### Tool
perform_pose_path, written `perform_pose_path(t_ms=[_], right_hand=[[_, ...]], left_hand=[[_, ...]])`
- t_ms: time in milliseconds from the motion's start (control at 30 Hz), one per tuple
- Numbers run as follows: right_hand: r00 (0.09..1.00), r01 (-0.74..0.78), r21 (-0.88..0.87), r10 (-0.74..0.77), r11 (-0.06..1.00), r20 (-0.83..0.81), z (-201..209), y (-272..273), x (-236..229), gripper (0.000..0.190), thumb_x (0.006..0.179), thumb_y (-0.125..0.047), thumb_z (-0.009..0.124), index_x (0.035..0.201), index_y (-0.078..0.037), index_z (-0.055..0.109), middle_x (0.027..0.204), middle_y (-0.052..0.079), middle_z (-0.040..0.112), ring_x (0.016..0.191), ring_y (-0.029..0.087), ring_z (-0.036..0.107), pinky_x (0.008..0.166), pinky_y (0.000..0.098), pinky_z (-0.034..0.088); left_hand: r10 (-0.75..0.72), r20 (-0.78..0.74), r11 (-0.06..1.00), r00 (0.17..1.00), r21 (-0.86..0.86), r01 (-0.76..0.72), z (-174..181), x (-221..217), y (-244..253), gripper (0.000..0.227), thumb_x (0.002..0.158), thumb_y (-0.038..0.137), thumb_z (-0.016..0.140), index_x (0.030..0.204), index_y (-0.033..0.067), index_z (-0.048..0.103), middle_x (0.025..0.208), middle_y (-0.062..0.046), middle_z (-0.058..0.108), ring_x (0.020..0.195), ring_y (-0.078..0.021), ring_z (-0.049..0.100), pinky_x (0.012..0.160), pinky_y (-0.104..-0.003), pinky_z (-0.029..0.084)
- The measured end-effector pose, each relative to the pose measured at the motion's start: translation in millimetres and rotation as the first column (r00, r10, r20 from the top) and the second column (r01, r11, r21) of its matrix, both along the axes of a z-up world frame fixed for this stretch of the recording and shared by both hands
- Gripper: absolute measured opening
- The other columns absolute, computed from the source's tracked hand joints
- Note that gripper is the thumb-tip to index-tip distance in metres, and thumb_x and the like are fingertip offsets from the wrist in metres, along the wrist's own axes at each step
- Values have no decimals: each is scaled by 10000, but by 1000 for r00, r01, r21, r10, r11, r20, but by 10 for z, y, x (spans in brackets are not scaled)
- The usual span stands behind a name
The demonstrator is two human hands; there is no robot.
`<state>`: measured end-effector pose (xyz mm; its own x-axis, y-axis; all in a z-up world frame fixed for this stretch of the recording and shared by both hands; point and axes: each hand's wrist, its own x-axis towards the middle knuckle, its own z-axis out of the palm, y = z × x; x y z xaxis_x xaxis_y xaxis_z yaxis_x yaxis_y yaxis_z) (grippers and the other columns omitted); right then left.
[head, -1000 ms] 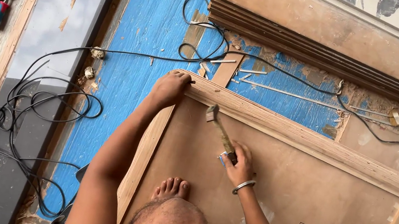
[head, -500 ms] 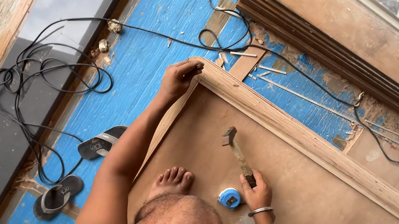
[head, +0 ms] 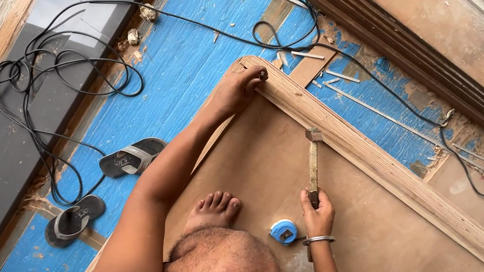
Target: Hammering wooden strips onto a large plywood board to create a frame or internal structure.
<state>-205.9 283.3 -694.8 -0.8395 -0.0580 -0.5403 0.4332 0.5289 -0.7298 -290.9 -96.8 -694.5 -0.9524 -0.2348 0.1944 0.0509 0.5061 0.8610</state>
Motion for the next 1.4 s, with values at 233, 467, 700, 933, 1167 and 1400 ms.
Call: perform_pose_path(t_ms=[233,467,700,933,1167,1400], right_hand=[[988,-107,-83,97,991,-118,1098,-633,-350,513,957,-204,666,1437,-74,537,742,19,604,519,97,534,459,274,468],[519,-352,297,449,887,-727,1155,-850,-494,524,1105,-220,611,1564,-59,416,1191,235,683,1000,343,728,789,391,596],[605,-364,360,512,859,-610,1222,-1038,-492,521,1036,-143,668,1521,-185,483,882,123,665,681,248,660,584,371,533],[304,-349,214,327,912,-895,1323,-1216,-575,629,1076,-39,610,1584,-244,300,903,120,610,718,260,614,584,377,478],[527,-390,539,661,747,-534,1274,-1256,-646,650,1008,-115,665,1566,-258,363,807,84,626,629,232,621,545,372,513],[342,-318,189,298,929,-891,1277,-1240,-620,575,1083,-93,585,1576,-240,327,801,94,552,662,226,559,556,367,433]], left_hand=[[-50,-25,999,998,16,50,35,-36,-17,340,885,-129,600,1169,55,619,1051,-153,744,953,-360,725,797,-446,592],[-39,-27,999,999,-28,38,32,12,15,368,865,-143,590,1176,52,620,1052,-153,741,950,-362,721,796,-467,584],[-17,-13,991,1000,-132,16,-162,36,94,421,845,-146,577,1197,79,633,1075,-134,726,896,-367,717,757,-463,591],[-27,2,990,1000,-140,27,-208,8,98,406,888,-127,608,1216,112,614,1081,-108,734,890,-339,732,742,-445,603],[-16,7,986,1000,-166,17,-233,36,76,571,743,-153,584,1256,97,613,1074,-144,723,919,-392,705,770,-477,588],[-71,49,984,996,-159,78,-224,2,66,463,858,-120,613,1260,107,613,1090,-127,723,954,-359,711,800,-468,587]])
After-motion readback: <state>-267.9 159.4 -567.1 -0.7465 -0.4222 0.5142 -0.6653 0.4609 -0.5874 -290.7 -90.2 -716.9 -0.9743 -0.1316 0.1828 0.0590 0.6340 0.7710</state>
